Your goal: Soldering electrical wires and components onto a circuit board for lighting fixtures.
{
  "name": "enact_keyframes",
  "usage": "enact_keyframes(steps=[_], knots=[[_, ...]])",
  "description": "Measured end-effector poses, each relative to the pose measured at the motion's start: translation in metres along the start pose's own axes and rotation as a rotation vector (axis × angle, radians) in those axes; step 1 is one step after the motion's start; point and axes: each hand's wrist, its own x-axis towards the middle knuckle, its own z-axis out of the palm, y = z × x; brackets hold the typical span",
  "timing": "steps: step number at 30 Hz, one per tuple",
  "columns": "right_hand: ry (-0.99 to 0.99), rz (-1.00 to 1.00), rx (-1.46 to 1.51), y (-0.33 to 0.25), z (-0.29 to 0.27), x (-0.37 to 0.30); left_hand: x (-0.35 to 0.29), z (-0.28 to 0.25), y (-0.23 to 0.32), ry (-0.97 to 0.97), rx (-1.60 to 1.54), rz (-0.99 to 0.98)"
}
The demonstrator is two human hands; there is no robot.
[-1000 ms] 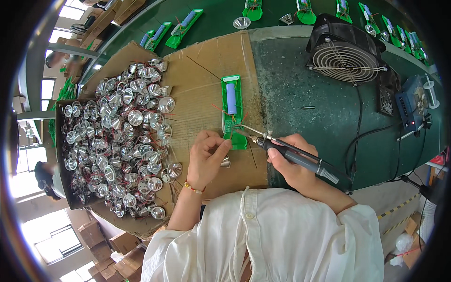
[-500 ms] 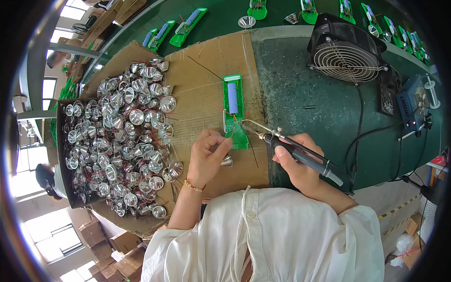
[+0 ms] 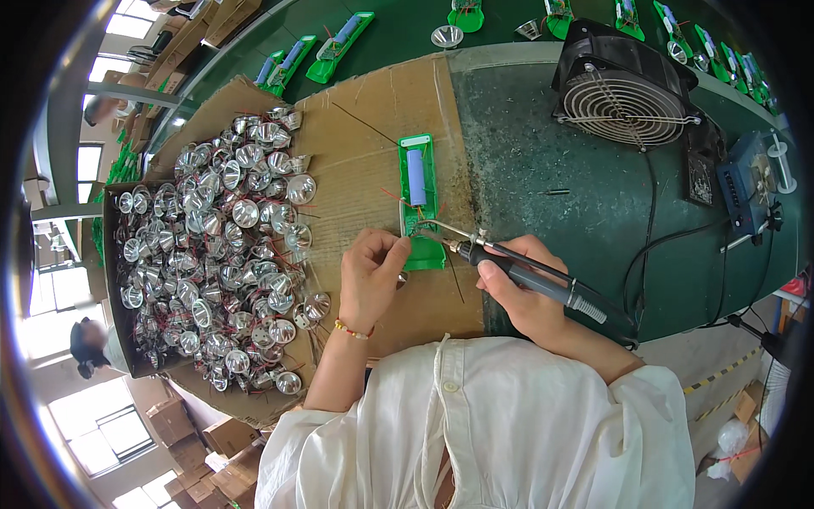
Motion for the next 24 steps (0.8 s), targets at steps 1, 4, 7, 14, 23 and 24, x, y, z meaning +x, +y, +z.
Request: enact_keyframes(steps=[1, 4, 7, 14, 23, 24], knots=[[0.002, 0.006, 0.001, 0.0009, 0.0001, 0.0008, 0.0001, 0.0013, 0.0004, 0.013, 0.004, 0.021], [0.007, 0.034, 0.018, 0.0015, -0.0001, 0.0010, 0.0008, 0.0028, -0.0001, 0.048, 0.032, 0.057], [0.007, 0.053, 0.022, 0.0021, 0.0001, 0.0014, 0.0002, 0.0039, 0.0038, 0.061, 0.008, 0.045], [0.046, 0.087, 0.069, 0.0036, 0.0015, -0.0012, 0.0003, 0.0066, 0.0051, 0.069, 0.029, 0.040], [0.052, 0.013, 0.068, -0.0009, -0.0038, -0.0020, 0.0006, 0.0018, -0.0004, 0.075, 0.029, 0.027], [0.050, 0.013, 0.068, -0.0023, -0.0062, -0.0029, 0.0004, 0.0014, 0.0017, 0.056, 0.039, -0.005]])
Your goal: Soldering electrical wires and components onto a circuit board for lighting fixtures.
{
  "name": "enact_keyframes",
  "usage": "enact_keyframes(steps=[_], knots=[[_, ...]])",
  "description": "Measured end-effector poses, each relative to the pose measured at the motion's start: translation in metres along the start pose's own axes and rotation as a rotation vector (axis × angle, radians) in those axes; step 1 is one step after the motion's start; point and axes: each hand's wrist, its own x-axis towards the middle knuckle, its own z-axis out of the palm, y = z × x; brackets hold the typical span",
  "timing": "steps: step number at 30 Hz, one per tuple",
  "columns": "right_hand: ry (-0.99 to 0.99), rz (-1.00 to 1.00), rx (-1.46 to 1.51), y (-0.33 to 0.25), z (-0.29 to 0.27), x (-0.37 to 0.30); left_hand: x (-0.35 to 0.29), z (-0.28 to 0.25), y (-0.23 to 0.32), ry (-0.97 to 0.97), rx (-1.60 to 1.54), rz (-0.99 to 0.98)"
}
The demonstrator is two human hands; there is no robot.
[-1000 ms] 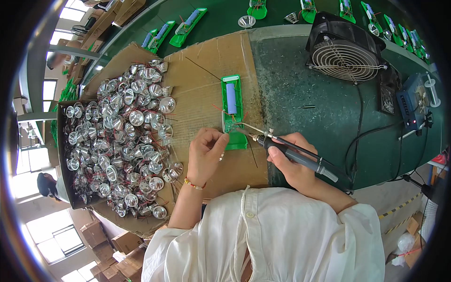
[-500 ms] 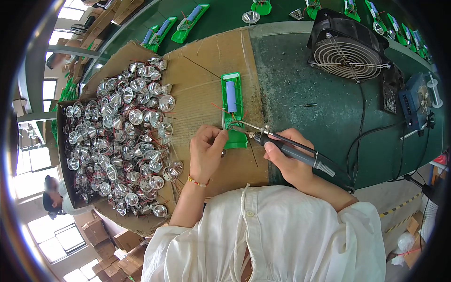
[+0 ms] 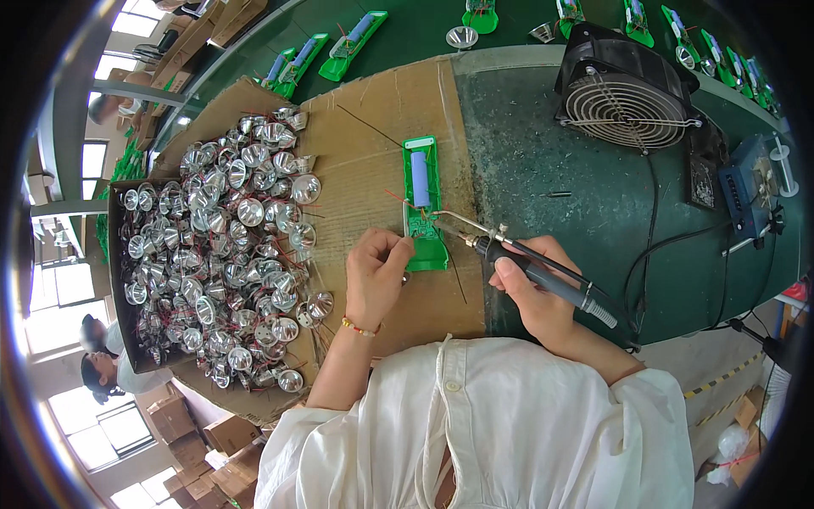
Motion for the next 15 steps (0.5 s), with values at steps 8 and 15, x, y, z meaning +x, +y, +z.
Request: enact_keyframes(steps=[8, 15], knots=[[0.111, -0.079, -0.017, 0.001, -0.026, 0.008, 0.004, -0.008, -0.003, -0.151, -0.125, -0.148], [0.210, 0.025, -0.004, 0.007, -0.038, 0.016, 0.094, 0.000, 0.039, -0.233, 0.135, 0.027]])
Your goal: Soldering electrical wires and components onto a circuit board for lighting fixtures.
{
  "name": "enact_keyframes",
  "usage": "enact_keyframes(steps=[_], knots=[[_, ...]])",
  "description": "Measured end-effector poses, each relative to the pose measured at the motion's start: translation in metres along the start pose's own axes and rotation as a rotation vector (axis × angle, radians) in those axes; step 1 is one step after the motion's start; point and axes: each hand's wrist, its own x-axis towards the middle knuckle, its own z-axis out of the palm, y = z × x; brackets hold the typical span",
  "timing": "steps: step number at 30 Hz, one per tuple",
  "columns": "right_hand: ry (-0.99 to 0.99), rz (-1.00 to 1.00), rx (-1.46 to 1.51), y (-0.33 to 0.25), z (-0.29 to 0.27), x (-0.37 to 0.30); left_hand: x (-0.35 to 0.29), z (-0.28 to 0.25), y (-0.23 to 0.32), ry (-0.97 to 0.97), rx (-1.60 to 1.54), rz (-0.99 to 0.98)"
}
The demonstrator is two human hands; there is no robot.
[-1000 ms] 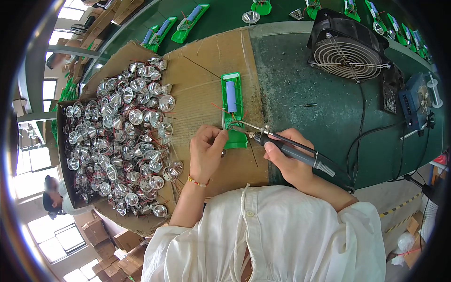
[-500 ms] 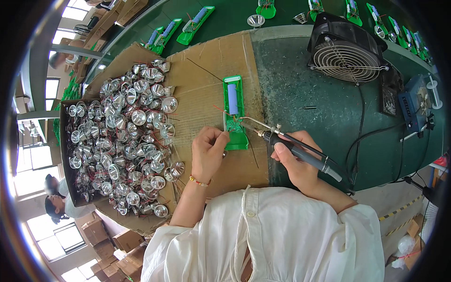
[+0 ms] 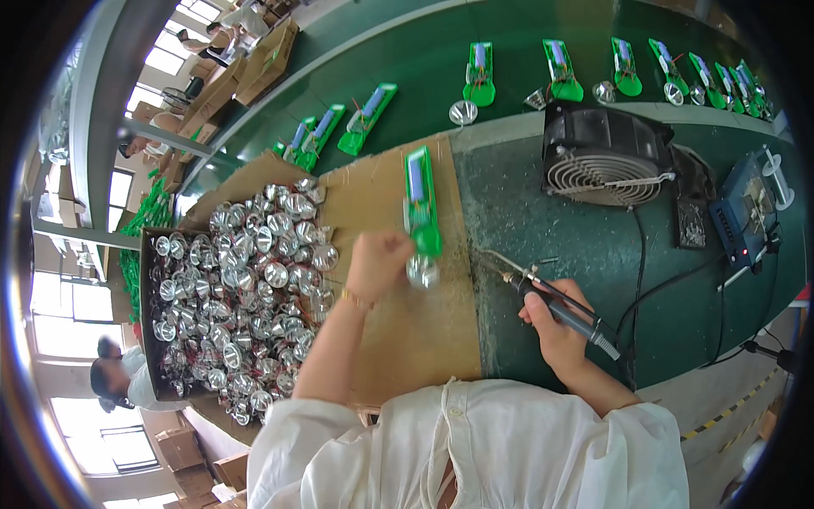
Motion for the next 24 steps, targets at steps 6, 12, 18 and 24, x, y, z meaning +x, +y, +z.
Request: enact_keyframes(steps=[6, 12, 18, 24], knots=[[-0.014, 0.066, 0.009, 0.003, 0.003, 0.002, 0.157, -0.048, 0.003, 0.610, 0.244, 0.358], [-0.024, 0.090, 0.057, -0.004, 0.005, 0.004, 0.187, -0.072, -0.052, 0.449, 0.462, 0.480], [-0.006, 0.105, -0.019, -0.004, 0.002, 0.006, 0.094, -0.047, -0.016, 0.430, 0.473, 0.407], [-0.010, 0.054, 0.011, -0.004, 0.003, 0.004, -0.059, 0.006, 0.005, 0.308, 0.367, 0.250]])
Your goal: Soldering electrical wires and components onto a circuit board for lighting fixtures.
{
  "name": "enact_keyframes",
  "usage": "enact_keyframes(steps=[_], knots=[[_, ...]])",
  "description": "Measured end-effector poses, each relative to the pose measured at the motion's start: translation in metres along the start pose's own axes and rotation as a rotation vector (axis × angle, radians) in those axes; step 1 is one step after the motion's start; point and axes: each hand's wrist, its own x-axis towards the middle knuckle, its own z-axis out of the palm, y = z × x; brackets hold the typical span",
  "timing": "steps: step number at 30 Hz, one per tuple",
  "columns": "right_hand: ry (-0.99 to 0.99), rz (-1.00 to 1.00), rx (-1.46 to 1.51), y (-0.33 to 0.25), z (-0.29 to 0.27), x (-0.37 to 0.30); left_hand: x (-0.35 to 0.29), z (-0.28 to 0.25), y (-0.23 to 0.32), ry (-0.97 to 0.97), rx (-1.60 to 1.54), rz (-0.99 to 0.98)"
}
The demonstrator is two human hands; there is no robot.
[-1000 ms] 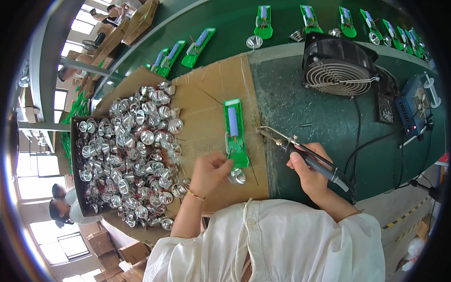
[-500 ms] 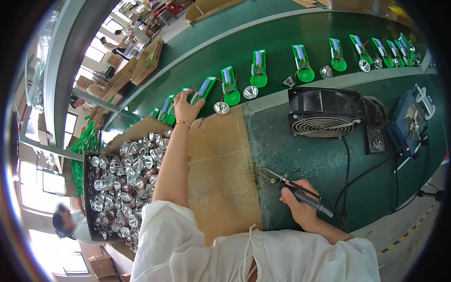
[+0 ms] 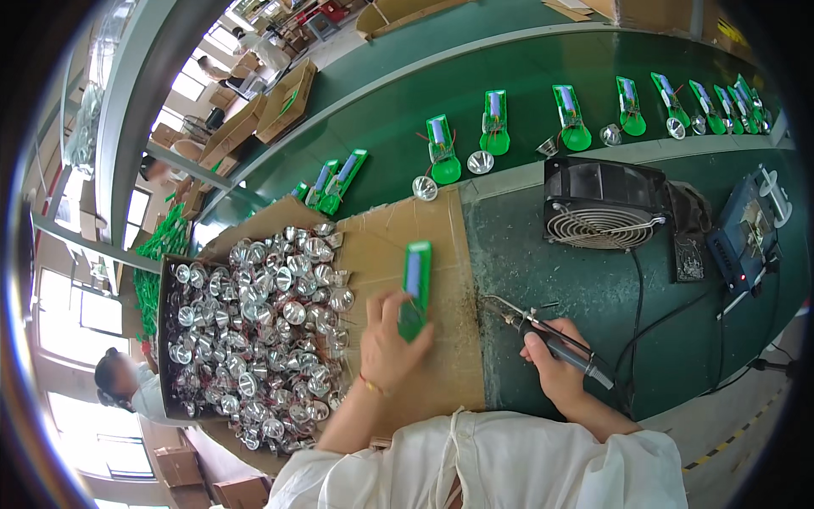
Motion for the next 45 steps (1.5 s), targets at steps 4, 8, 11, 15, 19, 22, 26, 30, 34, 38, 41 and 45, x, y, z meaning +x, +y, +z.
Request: enact_keyframes(steps=[4, 8, 11, 15, 19, 22, 26, 30, 34, 38, 41, 45], knots=[[-0.025, -0.061, -0.004, 0.008, 0.000, -0.001, -0.022, -0.008, -0.041, 0.331, 0.258, 0.011], [-0.034, -0.107, -0.020, 0.002, 0.002, -0.005, -0.022, -0.014, -0.072, 0.059, 0.598, -0.157], [-0.053, -0.125, -0.014, 0.009, -0.001, -0.004, -0.050, -0.008, -0.066, 0.083, 0.511, 0.038], [-0.020, -0.131, -0.021, 0.001, 0.001, -0.010, -0.053, -0.008, -0.052, 0.216, 0.275, -0.122], [-0.050, -0.160, -0.051, 0.006, 0.000, -0.011, -0.019, 0.002, -0.036, 0.230, 0.198, 0.144], [-0.040, -0.158, -0.024, 0.005, 0.005, -0.014, -0.006, 0.021, -0.052, 0.212, 0.260, 0.211], [-0.026, -0.160, -0.059, 0.005, 0.001, -0.017, -0.025, 0.014, -0.059, 0.202, 0.261, 0.270], [-0.026, -0.176, -0.067, 0.006, 0.005, -0.012, -0.052, 0.004, -0.049, 0.282, 0.209, 0.312], [-0.054, -0.185, -0.071, 0.004, 0.006, -0.012, -0.054, 0.002, -0.046, 0.386, 0.343, 0.086], [-0.065, -0.189, -0.081, 0.007, 0.001, -0.015, -0.053, 0.012, -0.052, 0.256, 0.509, 0.193], [-0.041, -0.184, -0.042, 0.004, -0.001, -0.019, -0.053, 0.012, -0.051, 0.285, 0.516, 0.267], [-0.057, -0.168, -0.056, 0.000, -0.001, -0.023, -0.062, 0.006, -0.055, 0.273, 0.098, 0.087]])
